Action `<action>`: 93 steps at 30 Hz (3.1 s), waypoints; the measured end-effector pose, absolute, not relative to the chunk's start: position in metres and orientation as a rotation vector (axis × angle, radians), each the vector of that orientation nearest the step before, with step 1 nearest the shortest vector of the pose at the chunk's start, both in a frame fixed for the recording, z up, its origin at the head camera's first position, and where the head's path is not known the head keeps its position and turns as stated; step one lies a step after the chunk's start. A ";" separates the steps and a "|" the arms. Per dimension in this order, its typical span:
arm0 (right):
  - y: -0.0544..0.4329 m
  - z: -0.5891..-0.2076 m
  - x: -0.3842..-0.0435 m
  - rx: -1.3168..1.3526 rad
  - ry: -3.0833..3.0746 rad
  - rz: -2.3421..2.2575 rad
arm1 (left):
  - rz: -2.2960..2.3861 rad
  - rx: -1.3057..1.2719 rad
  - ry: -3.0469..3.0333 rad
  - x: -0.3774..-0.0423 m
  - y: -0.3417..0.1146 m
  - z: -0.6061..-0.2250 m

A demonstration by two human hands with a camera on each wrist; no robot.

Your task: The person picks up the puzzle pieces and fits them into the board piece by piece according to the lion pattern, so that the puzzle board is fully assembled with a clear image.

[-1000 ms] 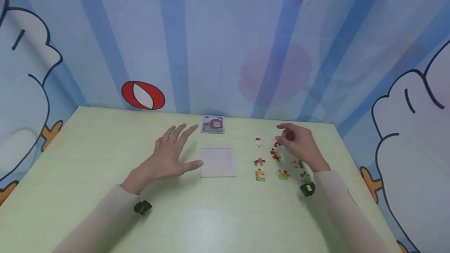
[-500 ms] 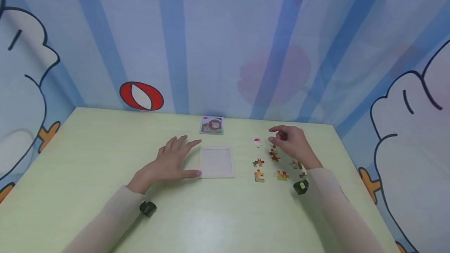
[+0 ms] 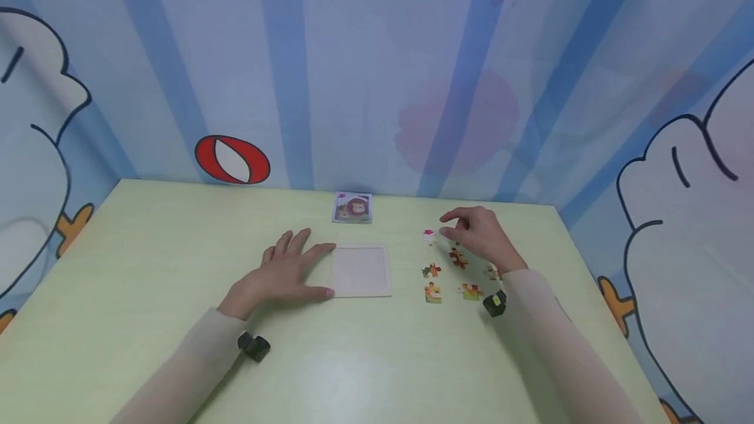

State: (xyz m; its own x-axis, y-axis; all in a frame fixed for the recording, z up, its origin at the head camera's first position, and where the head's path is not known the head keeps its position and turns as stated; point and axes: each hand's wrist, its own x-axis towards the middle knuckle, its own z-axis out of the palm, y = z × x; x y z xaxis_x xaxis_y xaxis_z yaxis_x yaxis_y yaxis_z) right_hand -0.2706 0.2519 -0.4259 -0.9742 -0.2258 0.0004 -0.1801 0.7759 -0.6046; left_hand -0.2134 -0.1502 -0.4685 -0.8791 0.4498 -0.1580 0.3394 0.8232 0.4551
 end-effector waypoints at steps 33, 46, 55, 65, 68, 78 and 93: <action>0.239 -0.455 -0.292 -0.371 2.816 -0.815 | 0.705 0.654 2.702 -0.216 -0.159 -0.494; 0.241 -0.453 -0.295 -0.282 2.766 -0.946 | 0.656 0.628 2.712 -0.226 -0.157 -0.502; 0.232 -0.454 -0.289 -0.246 2.760 -1.045 | 0.722 0.657 2.680 -0.218 -0.159 -0.487; 0.221 -0.445 -0.282 -0.285 2.632 -1.250 | 0.736 0.690 2.687 -0.222 -0.158 -0.493; 0.215 -0.443 -0.280 -0.293 2.582 -1.302 | 0.724 0.683 2.689 -0.223 -0.158 -0.494; 0.201 -0.448 -0.278 -0.275 2.474 -1.422 | 0.718 0.657 2.672 -0.222 -0.157 -0.493; 0.173 -0.456 -0.277 -0.297 2.418 -1.389 | 0.649 0.606 2.683 -0.226 -0.156 -0.500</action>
